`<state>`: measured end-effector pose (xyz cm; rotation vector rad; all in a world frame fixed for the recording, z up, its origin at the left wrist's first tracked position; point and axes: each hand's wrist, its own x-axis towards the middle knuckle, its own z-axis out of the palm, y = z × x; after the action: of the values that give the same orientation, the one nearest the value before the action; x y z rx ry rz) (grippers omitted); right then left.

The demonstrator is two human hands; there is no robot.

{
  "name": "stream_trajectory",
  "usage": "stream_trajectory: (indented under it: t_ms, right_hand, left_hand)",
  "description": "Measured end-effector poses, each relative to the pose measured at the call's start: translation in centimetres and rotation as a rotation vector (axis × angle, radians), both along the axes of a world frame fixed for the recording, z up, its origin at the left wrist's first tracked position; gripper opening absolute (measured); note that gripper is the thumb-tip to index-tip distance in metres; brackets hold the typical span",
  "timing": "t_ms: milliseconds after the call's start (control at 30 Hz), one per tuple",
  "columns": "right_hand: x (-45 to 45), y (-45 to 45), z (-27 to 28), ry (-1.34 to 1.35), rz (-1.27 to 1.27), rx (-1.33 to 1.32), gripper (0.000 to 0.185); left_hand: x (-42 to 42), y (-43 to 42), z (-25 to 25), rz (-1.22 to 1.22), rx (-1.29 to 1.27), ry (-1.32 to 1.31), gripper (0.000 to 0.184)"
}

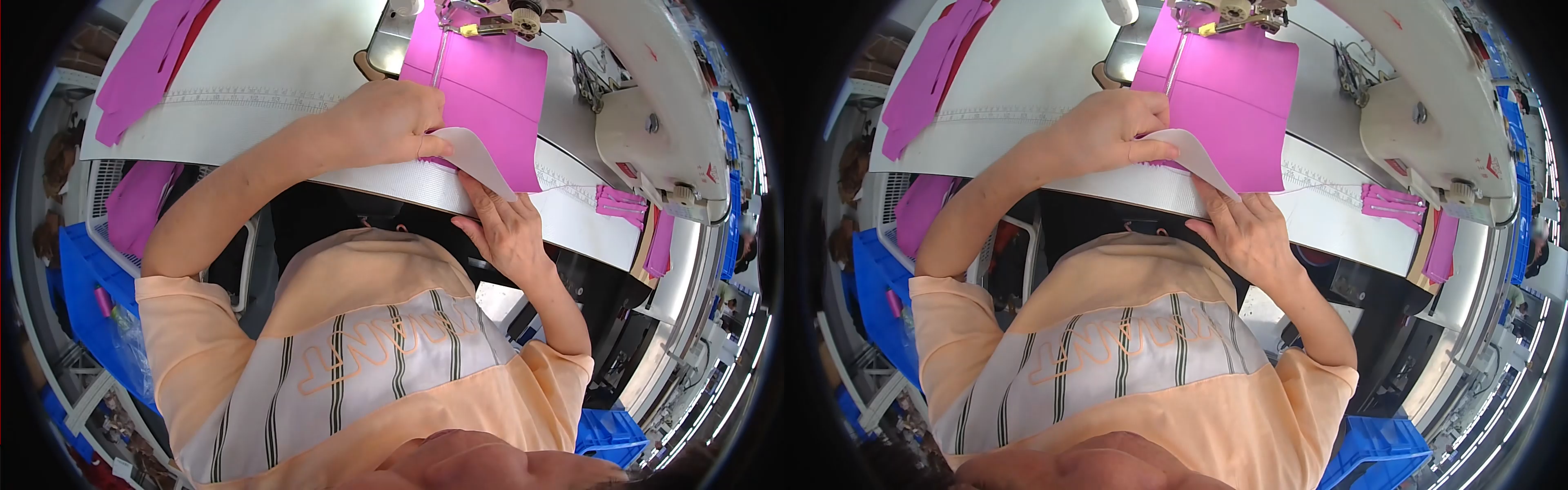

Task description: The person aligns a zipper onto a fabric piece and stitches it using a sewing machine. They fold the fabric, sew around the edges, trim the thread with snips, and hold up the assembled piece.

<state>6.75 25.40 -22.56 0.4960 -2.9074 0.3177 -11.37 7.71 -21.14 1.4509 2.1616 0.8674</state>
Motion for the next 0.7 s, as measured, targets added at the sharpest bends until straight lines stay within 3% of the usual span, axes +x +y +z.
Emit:
stream_trajectory:
  t_ms: [133,233,267,300,367,400,500,700]
  right_hand:
    - [0.1,0.2,-0.3,-0.002,0.008,-0.015,0.058]
    - [0.6,0.6,-0.4,-0.044,0.006,0.005,0.049]
    - [0.7,0.2,0.2,-0.032,0.009,0.028,0.046]
    - [0.9,-0.2,0.7,-0.019,0.013,0.050,0.043]
    - [2.1,-0.5,2.2,0.000,0.176,-0.252,0.037]
    - [1.9,-0.1,2.9,0.002,0.158,-0.267,0.034]
    - [-3.5,0.3,3.9,0.085,-0.065,-0.144,0.029]
    - [-12.9,2.7,-0.6,0.196,-0.044,-0.015,0.038]
  left_hand:
    - [1.0,-0.7,0.8,0.005,-0.072,0.120,0.027]
    - [3.0,-2.1,-1.7,0.038,0.279,0.390,0.030]
    - [3.9,-2.9,-2.0,0.056,0.229,0.460,0.047]
    - [4.7,-3.2,-2.3,0.093,0.215,0.480,0.051]
    - [6.1,-3.8,-2.8,0.167,0.185,0.511,0.060]
    - [6.5,-3.9,-2.9,0.173,0.135,0.512,0.062]
    - [7.0,-3.9,-3.6,0.223,0.157,0.599,0.058]
    - [6.8,-4.1,-3.8,0.209,0.138,0.660,0.048]
